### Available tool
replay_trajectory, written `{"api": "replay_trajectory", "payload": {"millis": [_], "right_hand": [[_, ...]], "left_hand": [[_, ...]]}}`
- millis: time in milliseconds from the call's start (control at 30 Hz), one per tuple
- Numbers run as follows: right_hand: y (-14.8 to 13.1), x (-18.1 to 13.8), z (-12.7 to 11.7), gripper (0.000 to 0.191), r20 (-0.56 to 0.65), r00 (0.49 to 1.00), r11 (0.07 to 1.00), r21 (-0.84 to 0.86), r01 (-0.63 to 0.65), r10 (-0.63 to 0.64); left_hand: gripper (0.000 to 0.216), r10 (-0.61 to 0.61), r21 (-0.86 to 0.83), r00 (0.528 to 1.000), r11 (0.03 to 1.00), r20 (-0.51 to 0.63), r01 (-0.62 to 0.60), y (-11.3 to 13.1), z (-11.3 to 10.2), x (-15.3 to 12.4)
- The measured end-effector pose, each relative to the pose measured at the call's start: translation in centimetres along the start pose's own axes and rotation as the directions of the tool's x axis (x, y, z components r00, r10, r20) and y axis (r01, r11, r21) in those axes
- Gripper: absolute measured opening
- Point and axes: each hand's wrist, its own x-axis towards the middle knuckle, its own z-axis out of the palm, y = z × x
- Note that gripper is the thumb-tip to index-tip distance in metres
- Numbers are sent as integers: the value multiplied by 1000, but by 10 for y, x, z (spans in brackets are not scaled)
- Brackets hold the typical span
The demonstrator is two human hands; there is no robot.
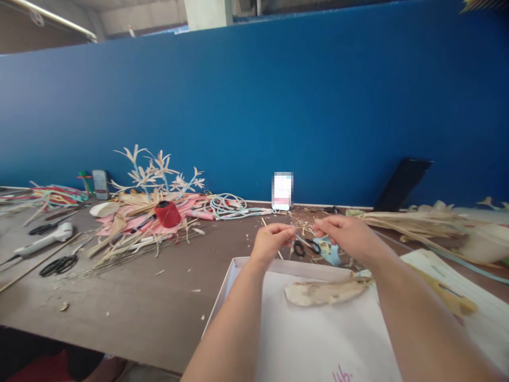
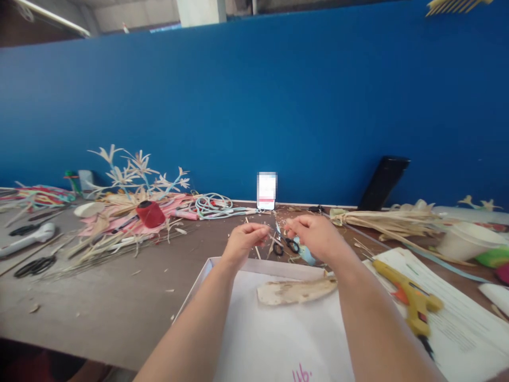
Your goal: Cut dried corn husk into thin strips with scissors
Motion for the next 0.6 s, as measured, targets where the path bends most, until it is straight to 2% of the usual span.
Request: {"api": "replay_trajectory", "payload": {"millis": [67, 133, 167, 233, 300, 400, 500, 600], "right_hand": [[-3, 1, 6, 38, 61, 998, 993, 122, -1, -7], [-6, 1, 13, 38, 143, 989, 978, 210, -2, -29], [-7, 0, 16, 37, 189, 981, 975, 222, 4, -48], [-8, 0, 21, 38, 258, 963, 984, 174, 38, -83], [-7, -1, 23, 39, 269, 956, 992, 82, 98, -117], [-3, -1, 16, 35, 143, 981, 991, -6, 133, -131], [3, -1, 0, 40, -65, 997, 1000, -6, 30, -30], [12, -3, -18, 47, -117, 992, 996, -61, -63, 55]], "left_hand": [[44, -49, -9, 989, 999, 137, 51, -1, 5, -4], [57, -88, -18, 958, 995, 273, 97, -2, 9, -7], [57, -101, -7, 939, 994, 330, 109, -2, 11, -9], [45, -117, 47, 916, 993, 385, 107, -4, 13, -11], [35, -141, 112, 924, 988, 356, 108, -5, 14, -11], [35, -187, 144, 952, 977, 242, 155, -7, 12, -9], [36, -188, 122, 967, 978, 172, 169, -6, 9, -6], [35, -157, 108, 977, 984, 145, 143, -6, 6, -4]]}}
